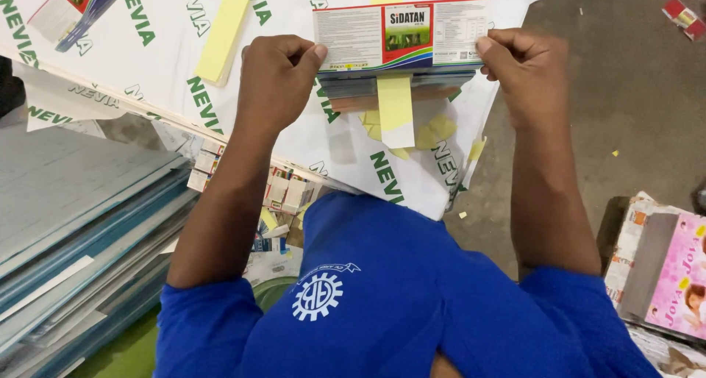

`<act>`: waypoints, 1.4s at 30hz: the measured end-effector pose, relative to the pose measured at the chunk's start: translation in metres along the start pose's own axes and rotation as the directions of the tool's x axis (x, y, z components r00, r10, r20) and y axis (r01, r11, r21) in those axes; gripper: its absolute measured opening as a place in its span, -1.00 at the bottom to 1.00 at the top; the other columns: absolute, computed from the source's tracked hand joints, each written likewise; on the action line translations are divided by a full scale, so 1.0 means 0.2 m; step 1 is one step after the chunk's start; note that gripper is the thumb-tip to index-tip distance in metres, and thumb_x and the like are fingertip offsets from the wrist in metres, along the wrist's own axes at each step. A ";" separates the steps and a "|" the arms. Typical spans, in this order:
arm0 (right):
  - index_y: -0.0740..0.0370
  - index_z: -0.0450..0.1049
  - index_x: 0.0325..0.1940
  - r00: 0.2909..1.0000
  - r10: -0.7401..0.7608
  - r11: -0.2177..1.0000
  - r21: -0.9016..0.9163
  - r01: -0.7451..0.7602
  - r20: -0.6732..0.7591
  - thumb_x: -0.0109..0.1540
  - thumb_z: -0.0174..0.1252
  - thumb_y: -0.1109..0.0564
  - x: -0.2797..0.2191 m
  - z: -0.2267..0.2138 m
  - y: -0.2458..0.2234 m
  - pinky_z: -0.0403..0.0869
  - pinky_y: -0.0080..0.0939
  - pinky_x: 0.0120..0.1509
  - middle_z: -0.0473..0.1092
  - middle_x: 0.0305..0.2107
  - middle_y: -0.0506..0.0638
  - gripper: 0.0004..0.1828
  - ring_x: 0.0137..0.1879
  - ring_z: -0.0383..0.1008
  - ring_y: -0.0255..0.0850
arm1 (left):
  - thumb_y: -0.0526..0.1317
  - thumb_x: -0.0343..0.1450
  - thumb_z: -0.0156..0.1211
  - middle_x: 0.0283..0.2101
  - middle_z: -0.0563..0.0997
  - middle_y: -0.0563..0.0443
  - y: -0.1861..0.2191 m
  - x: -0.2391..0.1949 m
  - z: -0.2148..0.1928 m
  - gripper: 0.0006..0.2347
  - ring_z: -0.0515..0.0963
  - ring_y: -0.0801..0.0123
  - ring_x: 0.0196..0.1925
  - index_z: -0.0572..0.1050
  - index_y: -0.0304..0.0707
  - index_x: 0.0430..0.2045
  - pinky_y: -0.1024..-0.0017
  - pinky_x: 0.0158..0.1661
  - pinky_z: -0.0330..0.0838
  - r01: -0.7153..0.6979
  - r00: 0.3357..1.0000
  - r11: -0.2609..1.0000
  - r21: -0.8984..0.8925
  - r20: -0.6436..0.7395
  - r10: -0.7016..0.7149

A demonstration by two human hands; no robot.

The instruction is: Manually applying adhesive strips and assembling product boxes in a print shop.

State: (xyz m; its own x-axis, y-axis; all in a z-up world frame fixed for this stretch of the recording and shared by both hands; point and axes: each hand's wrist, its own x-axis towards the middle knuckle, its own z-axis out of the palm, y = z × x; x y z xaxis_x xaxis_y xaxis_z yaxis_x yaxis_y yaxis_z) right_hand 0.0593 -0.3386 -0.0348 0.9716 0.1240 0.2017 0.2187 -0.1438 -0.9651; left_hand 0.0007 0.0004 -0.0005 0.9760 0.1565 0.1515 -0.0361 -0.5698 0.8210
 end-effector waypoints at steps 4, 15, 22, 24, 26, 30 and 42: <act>0.41 0.64 -0.01 0.999 -0.032 0.998 -0.059 0.034 0.028 0.40 0.31 0.25 -0.01 0.01 -0.02 0.46 -0.39 -0.19 0.55 -0.34 0.03 -0.86 -0.29 0.50 -0.37 | -0.21 0.48 0.27 -0.62 0.62 -0.07 0.02 0.00 -0.01 -0.80 0.51 0.44 -0.66 0.69 -0.43 -0.37 0.40 -0.55 0.37 0.000 0.999 0.996 0.089 0.040 -0.004; 0.36 0.67 -0.04 0.995 -0.099 0.929 -0.357 0.094 0.006 0.43 0.31 0.20 -0.06 0.04 -0.08 0.33 -0.38 -0.30 0.52 -0.40 0.00 -0.86 -0.33 0.43 -0.42 | -0.20 0.49 0.27 -0.70 0.55 -0.07 0.05 0.01 -0.03 -0.80 0.44 0.39 -0.74 0.69 -0.37 -0.44 0.34 -0.60 0.31 -0.038 0.998 0.982 0.184 0.065 0.027; 0.35 0.67 0.01 0.989 -0.143 0.877 -0.460 0.139 0.027 0.43 0.30 0.20 -0.07 0.05 -0.11 0.37 -0.36 -0.32 0.54 -0.38 0.03 -0.85 -0.33 0.46 -0.40 | -0.19 0.49 0.28 -0.73 0.53 -0.08 0.05 0.01 -0.02 -0.77 0.42 0.35 -0.75 0.69 -0.36 -0.50 0.31 -0.61 0.29 -0.022 0.997 0.970 0.244 0.078 0.003; 0.32 0.68 0.00 0.995 -0.095 0.881 -0.464 0.089 0.010 0.45 0.32 0.17 -0.06 0.05 -0.11 0.35 -0.35 -0.35 0.53 -0.43 0.03 -0.85 -0.37 0.43 -0.39 | -0.18 0.48 0.28 -0.73 0.53 -0.07 0.04 0.02 -0.02 -0.78 0.43 0.36 -0.76 0.69 -0.35 -0.49 0.32 -0.61 0.30 -0.014 0.997 0.972 0.236 0.075 -0.004; 0.35 0.67 0.01 0.988 -0.153 0.892 -0.426 0.150 0.029 0.40 0.30 0.23 -0.06 0.05 -0.10 0.45 -0.40 -0.26 0.57 -0.35 0.02 -0.86 -0.29 0.51 -0.43 | -0.17 0.47 0.30 -0.71 0.55 -0.09 0.02 0.02 -0.02 -0.78 0.45 0.38 -0.74 0.69 -0.36 -0.48 0.34 -0.59 0.33 0.000 0.997 0.978 0.210 0.071 -0.016; 0.40 0.67 -0.02 0.979 -0.196 0.886 -0.420 0.199 0.050 0.41 0.32 0.25 -0.05 0.05 -0.10 0.41 -0.38 -0.24 0.56 -0.36 0.04 -0.87 -0.27 0.47 -0.41 | -0.17 0.46 0.33 -0.68 0.57 -0.09 -0.05 0.02 -0.01 -0.78 0.48 0.42 -0.71 0.69 -0.39 -0.46 0.39 -0.58 0.36 -0.023 0.998 0.988 0.152 0.060 0.014; 0.40 0.61 -0.05 0.998 0.052 0.993 -0.099 -0.056 -0.043 0.40 0.34 0.17 -0.05 0.08 -0.05 0.55 -0.42 -0.24 0.53 -0.37 -0.01 -0.82 -0.32 0.50 -0.42 | -0.16 0.47 0.30 -0.71 0.51 -0.08 -0.02 0.03 -0.02 -0.73 0.40 0.43 -0.70 0.67 -0.46 -0.50 0.34 -0.59 0.29 0.002 0.995 0.996 0.087 0.104 -0.012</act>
State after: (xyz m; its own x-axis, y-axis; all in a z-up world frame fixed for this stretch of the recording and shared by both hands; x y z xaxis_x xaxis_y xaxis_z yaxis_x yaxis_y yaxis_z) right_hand 0.0455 -0.3228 -0.0307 0.9846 0.0741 0.1582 0.1718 -0.2472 -0.9536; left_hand 0.0052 0.0069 -0.0011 0.9934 0.0783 0.0840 -0.0148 -0.6376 0.7702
